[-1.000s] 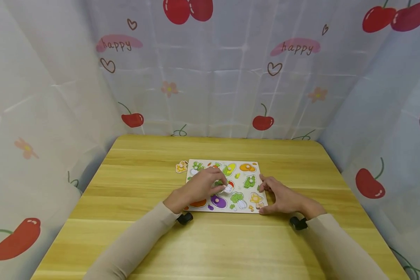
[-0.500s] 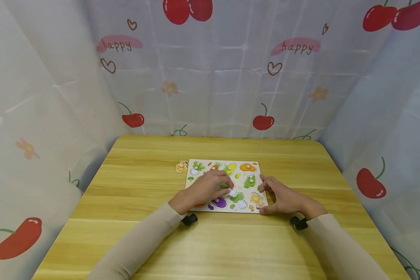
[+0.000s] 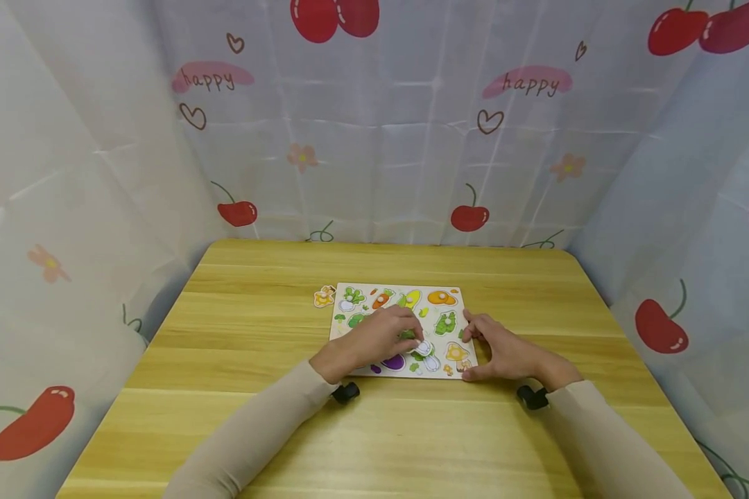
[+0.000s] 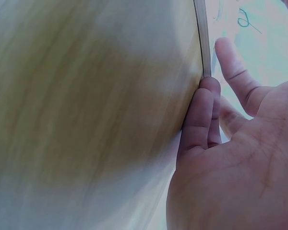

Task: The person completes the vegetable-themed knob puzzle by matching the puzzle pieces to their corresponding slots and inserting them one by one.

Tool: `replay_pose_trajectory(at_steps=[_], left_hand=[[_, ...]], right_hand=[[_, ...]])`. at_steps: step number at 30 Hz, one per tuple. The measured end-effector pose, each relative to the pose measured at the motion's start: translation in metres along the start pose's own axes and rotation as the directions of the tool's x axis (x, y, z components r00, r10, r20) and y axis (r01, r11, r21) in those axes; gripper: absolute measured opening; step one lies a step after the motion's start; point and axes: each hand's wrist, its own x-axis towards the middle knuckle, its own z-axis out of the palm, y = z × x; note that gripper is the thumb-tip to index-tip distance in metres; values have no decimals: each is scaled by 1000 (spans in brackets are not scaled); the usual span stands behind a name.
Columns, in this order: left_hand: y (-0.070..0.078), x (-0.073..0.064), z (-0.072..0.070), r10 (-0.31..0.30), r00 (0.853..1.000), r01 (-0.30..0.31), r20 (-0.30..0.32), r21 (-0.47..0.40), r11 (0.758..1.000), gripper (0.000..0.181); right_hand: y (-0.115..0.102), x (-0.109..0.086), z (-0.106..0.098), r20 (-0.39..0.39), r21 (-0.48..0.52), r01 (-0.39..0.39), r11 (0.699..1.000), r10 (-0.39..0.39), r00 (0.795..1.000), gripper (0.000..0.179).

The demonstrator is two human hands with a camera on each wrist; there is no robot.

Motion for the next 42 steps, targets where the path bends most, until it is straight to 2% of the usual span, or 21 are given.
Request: replay_pose_trajectory(at_steps=[18, 26, 42], left_hand=[[4, 9, 12, 15, 996, -15, 89, -4, 1000, 10], [5, 13, 16, 40, 993, -41, 112, 8, 999, 12], [11, 18, 18, 59, 984, -55, 168, -26, 998, 14]], right_hand=[[-3, -1, 0, 1, 1, 4, 1000, -4, 1000, 68], [-4, -1, 0, -2, -2, 19, 1000, -19, 1000, 65], [-1, -1, 1, 1, 13, 12, 1000, -12, 1000, 65]])
